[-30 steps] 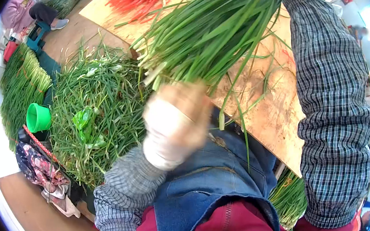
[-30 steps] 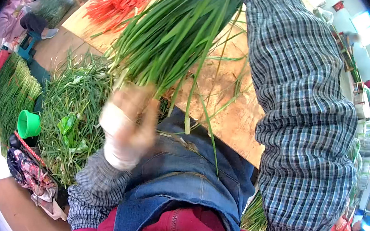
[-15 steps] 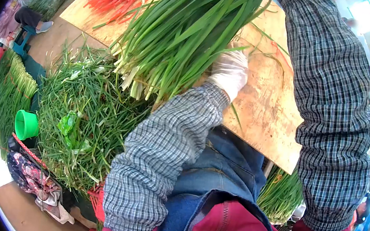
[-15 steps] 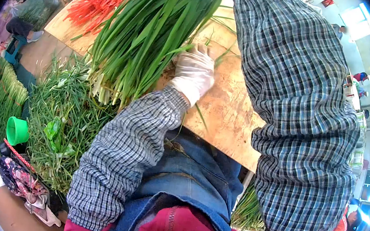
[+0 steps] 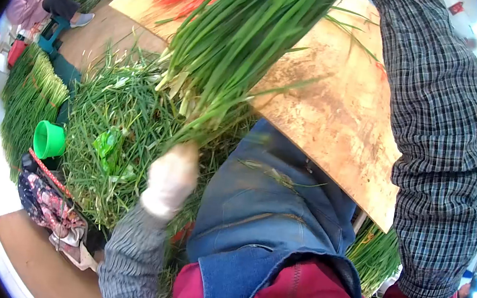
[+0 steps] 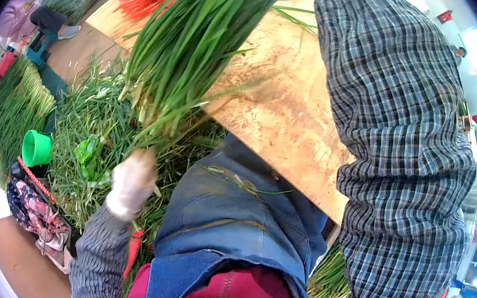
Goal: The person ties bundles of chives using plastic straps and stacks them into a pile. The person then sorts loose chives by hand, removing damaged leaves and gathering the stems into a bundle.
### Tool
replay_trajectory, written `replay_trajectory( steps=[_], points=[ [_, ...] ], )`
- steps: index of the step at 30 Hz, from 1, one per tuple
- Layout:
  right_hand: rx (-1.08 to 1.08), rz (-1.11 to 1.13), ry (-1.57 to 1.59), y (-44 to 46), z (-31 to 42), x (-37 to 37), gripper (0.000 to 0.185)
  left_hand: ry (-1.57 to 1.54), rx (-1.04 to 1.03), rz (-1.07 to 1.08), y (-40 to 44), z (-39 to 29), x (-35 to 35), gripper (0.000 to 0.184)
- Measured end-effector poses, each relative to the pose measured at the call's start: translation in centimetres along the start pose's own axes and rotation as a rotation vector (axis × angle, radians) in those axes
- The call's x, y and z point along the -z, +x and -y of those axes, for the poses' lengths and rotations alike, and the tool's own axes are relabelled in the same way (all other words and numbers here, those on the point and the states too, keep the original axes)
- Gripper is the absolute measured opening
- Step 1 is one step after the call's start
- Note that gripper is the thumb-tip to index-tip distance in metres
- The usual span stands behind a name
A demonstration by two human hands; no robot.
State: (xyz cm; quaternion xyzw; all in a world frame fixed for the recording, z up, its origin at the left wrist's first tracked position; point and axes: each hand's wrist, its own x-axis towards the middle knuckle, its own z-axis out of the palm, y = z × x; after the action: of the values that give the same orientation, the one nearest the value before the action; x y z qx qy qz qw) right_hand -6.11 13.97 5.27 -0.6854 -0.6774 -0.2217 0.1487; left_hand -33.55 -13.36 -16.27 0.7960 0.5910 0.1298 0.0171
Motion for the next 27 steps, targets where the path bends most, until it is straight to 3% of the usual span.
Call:
replay_trajectory(
  steps=[3,5,8,10,11,13,15,17,19,20,21,23,25,27],
  points=[
    [-0.003,0.008,0.007,0.1,0.3,-0.3,0.016,0.072,0.091,-0.106,-9.7,9.0,-0.7,0.018],
    [-0.006,0.016,0.012,0.0,0.5,-0.5,0.016,0.215,0.51,0.471,-14.5,13.0,0.1,0.021],
    [-0.01,0.024,0.014,-0.5,1.1,-0.1,0.017,0.274,0.538,0.467,-12.2,10.2,3.3,0.028],
    [-0.023,0.038,0.022,-1.1,2.0,0.7,0.017,0.007,0.247,-0.137,-7.3,6.1,4.3,0.026],
    [-0.061,0.073,0.037,-1.7,2.3,1.2,0.017,-0.181,0.206,-0.269,-4.5,4.0,4.8,0.025],
    [-0.071,0.026,0.376,3.8,-4.1,-7.5,0.02,-0.25,-0.042,-0.502,0.6,1.5,5.2,0.025],
    [-0.037,0.087,0.151,-1.4,-0.2,-1.5,0.021,-0.143,-0.221,-0.499,4.6,1.1,5.3,0.043],
    [0.073,-0.187,0.185,-1.8,-2.4,-4.5,0.019,-0.188,-0.244,-0.38,7.7,0.9,4.3,0.048],
    [0.155,0.08,0.096,4.0,-8.6,-11.1,0.028,-0.152,-0.235,-0.322,8.9,0.4,3.0,0.043],
    [0.173,0.16,0.202,6.3,-12.4,-15.6,0.033,-0.085,-0.232,-0.322,9.0,0.4,2.4,0.04],
    [0.116,0.157,0.018,1.0,-6.1,-9.3,0.031,-0.019,-0.228,-0.319,9.0,0.4,1.7,0.036],
    [0.163,0.063,-0.124,-2.8,-4.6,-5.9,0.034,0.0,-0.227,-0.323,8.4,0.5,1.5,0.031],
    [0.121,0.273,0.064,-1.4,-7.1,-8.4,0.035,-0.096,-0.24,-0.338,6.2,1.2,2.0,0.026],
    [0.067,0.192,0.145,-2.2,-8.3,-9.9,0.028,-0.17,-0.158,-0.271,2.4,3.2,2.6,0.025]
  ],
)
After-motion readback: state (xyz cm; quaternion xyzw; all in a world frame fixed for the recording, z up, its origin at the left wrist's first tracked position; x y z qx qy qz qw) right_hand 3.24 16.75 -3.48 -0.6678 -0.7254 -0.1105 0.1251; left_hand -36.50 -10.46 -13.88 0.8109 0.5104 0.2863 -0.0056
